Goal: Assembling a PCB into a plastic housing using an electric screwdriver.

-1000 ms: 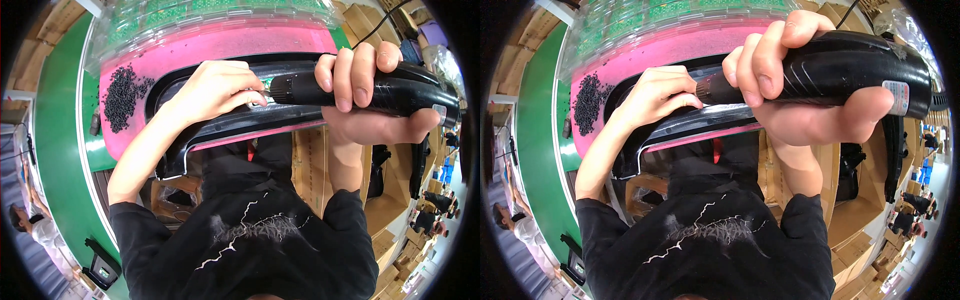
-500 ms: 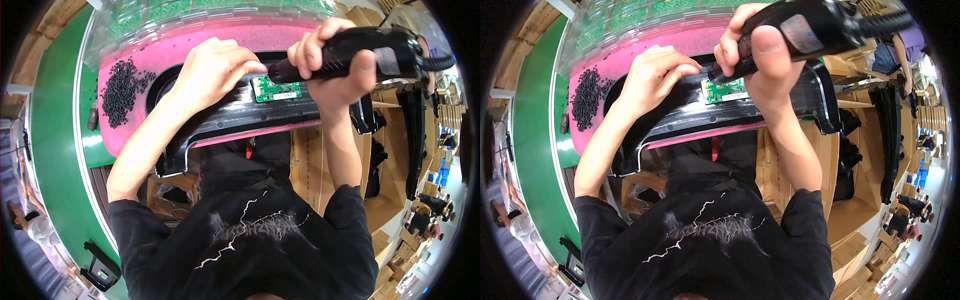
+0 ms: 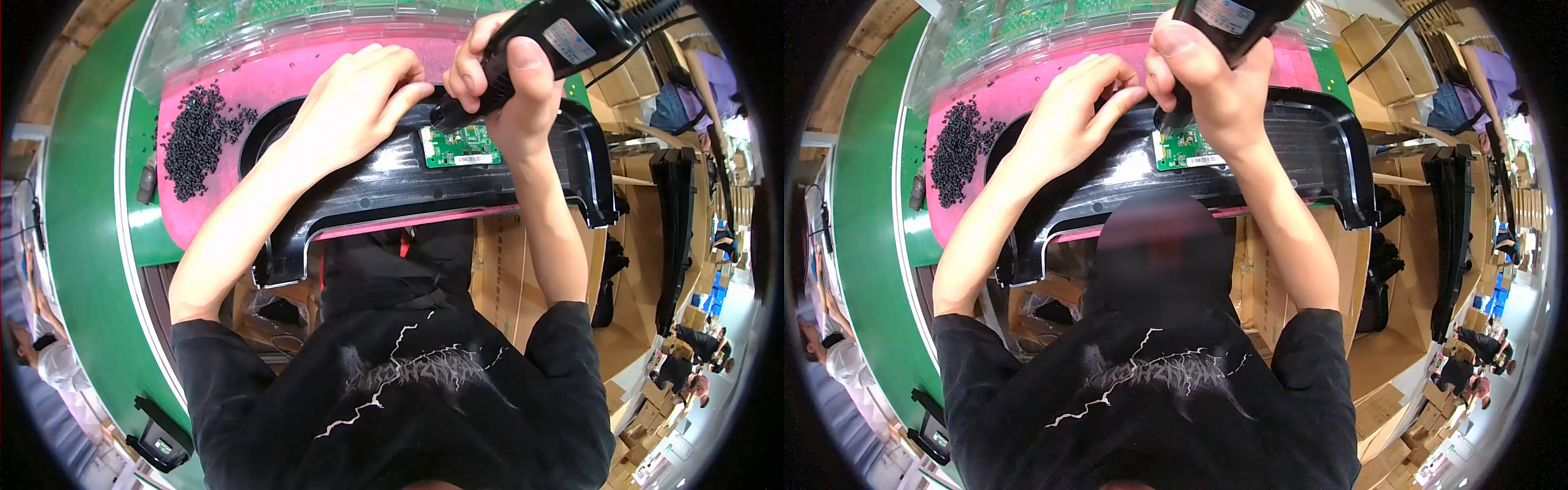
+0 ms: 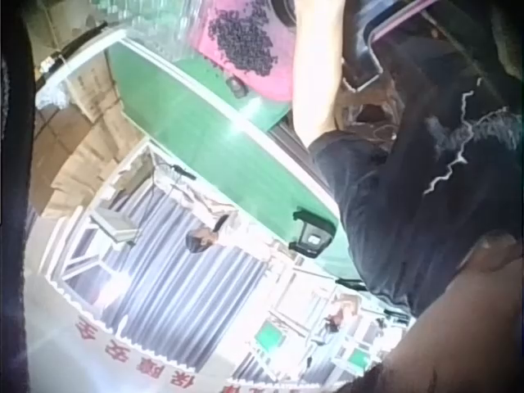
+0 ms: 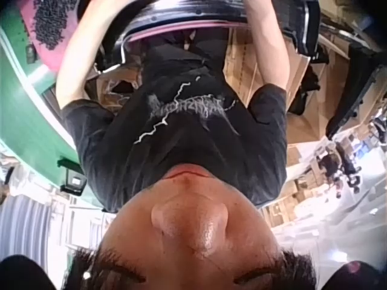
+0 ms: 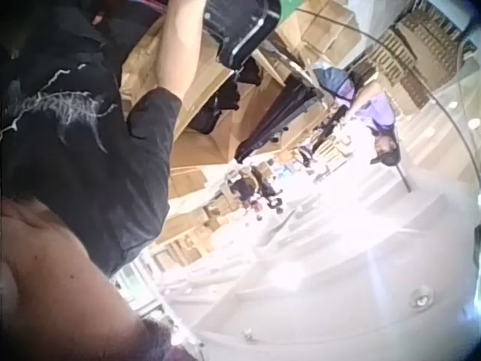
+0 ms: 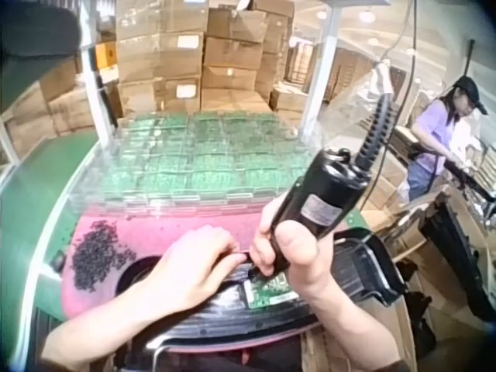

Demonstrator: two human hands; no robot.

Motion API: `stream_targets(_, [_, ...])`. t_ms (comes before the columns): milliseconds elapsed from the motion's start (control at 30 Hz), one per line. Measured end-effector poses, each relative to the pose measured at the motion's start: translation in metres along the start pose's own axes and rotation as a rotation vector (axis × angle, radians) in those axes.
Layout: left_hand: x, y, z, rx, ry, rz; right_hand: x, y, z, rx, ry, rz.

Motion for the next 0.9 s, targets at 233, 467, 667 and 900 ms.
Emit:
stream_targets(233, [0.001, -0.007, 0.005, -0.080, -0.095, -0.061, -0.005, -0.003, 0.008, 0.053, -0.037, 0.009])
stream_targets(467, [0.012, -0.018, 0.008, -0.266, -0.183, -0.163, -0.042, 0.012, 0.016, 0.230, 0.140, -0.312])
stream_targets(667, [0.015, -0.011, 0.010, -0.189, -0.243, 0.082, -0.062, 0.013, 0.017, 0.164, 0.231, -0.389])
stream_targets(900, [0.028, -0.005, 0.007, -0.188, -0.236, 0.175, -0.061, 0.013, 0.023, 0.255, 0.175, -0.386])
Point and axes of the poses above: each hand's wrist, its own z-axis away from the middle knuckle, its own y-axis out of the back of the hand, x = y × z, the point moved 7 cm from there along -z, towards the middle knuckle, and after that the axes turned 5 degrees about y, right-handed, at the moved point
